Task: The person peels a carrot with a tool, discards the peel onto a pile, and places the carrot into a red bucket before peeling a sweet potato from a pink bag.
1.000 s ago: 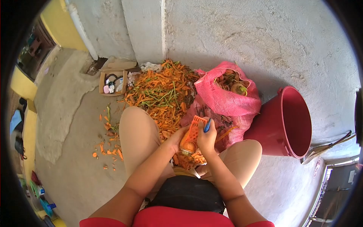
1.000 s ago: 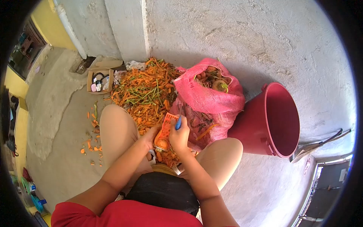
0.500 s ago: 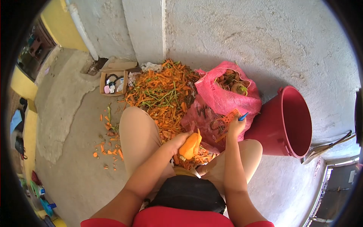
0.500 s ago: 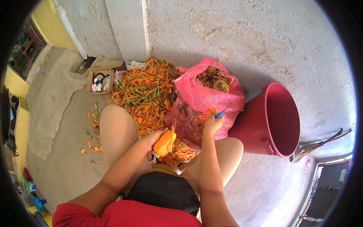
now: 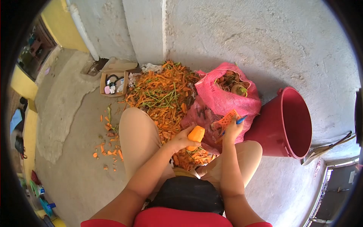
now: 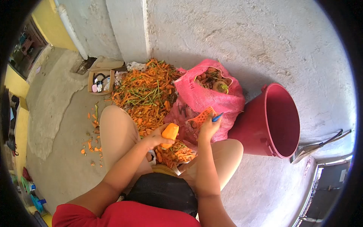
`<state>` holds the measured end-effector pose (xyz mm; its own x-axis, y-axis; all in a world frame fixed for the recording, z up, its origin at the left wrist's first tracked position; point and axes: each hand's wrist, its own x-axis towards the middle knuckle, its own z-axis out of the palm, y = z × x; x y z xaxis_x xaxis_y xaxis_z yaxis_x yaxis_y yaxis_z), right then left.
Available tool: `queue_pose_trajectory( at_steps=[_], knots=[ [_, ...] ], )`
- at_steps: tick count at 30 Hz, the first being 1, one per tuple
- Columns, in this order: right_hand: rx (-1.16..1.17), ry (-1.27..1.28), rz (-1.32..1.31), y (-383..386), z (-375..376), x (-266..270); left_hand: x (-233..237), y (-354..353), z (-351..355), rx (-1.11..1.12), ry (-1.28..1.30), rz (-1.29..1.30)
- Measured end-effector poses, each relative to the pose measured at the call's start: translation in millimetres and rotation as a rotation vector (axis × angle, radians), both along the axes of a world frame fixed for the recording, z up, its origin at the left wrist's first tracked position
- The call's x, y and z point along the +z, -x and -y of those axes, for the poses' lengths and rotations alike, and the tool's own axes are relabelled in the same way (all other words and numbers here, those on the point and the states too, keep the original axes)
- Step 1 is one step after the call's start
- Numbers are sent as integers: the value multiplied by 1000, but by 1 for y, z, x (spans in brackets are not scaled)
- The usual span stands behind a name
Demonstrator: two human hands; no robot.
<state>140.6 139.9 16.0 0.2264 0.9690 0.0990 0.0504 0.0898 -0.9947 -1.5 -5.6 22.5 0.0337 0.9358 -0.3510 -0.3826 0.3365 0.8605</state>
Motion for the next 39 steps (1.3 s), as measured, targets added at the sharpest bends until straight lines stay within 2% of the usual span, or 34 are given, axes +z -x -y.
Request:
queue_pose_trajectory(
  at_steps=[1, 3, 4, 6, 7, 9, 11, 12, 15, 16, 17, 19, 22, 23, 24, 25, 27, 28, 30, 31, 32, 33, 34, 37, 38, 39],
  knots=[
    [18, -3, -57, 1, 1, 5, 4, 0, 0, -23, -71, -51],
    [49, -11, -167, 2, 7, 20, 1, -1, 1, -63, -53, -37],
    [104, -37, -119, 5, 14, 25, 1, -1, 2, -82, -43, -31],
    [217, -88, -27, 16, 32, 30, 7, -3, 2, -151, -118, -176],
    [237, -359, 271, 22, 40, 27, 10, -3, 2, -186, -155, -251],
    [260, -296, 356, 20, 35, 24, 10, 0, 1, -206, -180, -234],
    [75, -48, 113, -2, -3, -3, 8, 2, 5, -219, -201, -211],
    [-23, -43, -30, -5, -6, 20, 8, 2, 7, -216, -210, -179],
    [18, -85, -119, -19, -23, 7, 4, 2, 9, -178, -168, -153],
    [90, -36, -112, 2, 9, 51, 3, 0, 7, -169, -174, -153],
    [230, 23, -115, 0, 9, 22, 1, -1, 5, -158, -179, -155],
    [324, -223, 207, 22, 48, 37, 1, 0, 4, -170, -182, -129],
    [92, -250, 174, 5, 4, -6, 2, 3, 10, -241, -185, -48],
    [36, -15, -54, -9, -16, -10, 3, 6, 11, -263, -201, -33],
    [-44, -1, -125, -23, -32, -15, 4, 6, 11, -287, -220, -19],
    [-124, 11, -197, -28, -40, -14, 3, 5, 10, -226, -223, -108],
    [109, 101, -203, -30, -36, -14, 0, 1, 9, -103, -227, -285],
    [225, 147, -205, -30, -30, -13, -4, 2, 6, -66, -317, -494],
    [441, 59, 534, -22, -7, -11, -11, 7, 0, 11, -490, -912],
    [586, 6, 577, -12, 12, 6, -10, 9, -1, 54, -469, -945],
    [714, 7, 773, -9, 21, 1, -8, 12, -1, 95, -446, -976],
    [792, 139, 783, -2, 35, 14, -7, 15, -1, 135, -423, -1008],
    [815, 173, 775, 1, 43, 14, -7, 19, -1, 140, -380, -1010],
    [790, 232, 698, 0, 51, 11, 2, 19, -3, 236, -187, -782],
    [764, 244, 665, -1, 52, 9, 0, 17, -3, 361, -163, -580],
    [764, 315, 592, -3, 52, -7, -1, 17, -4, 381, -182, -379]
  ],
)
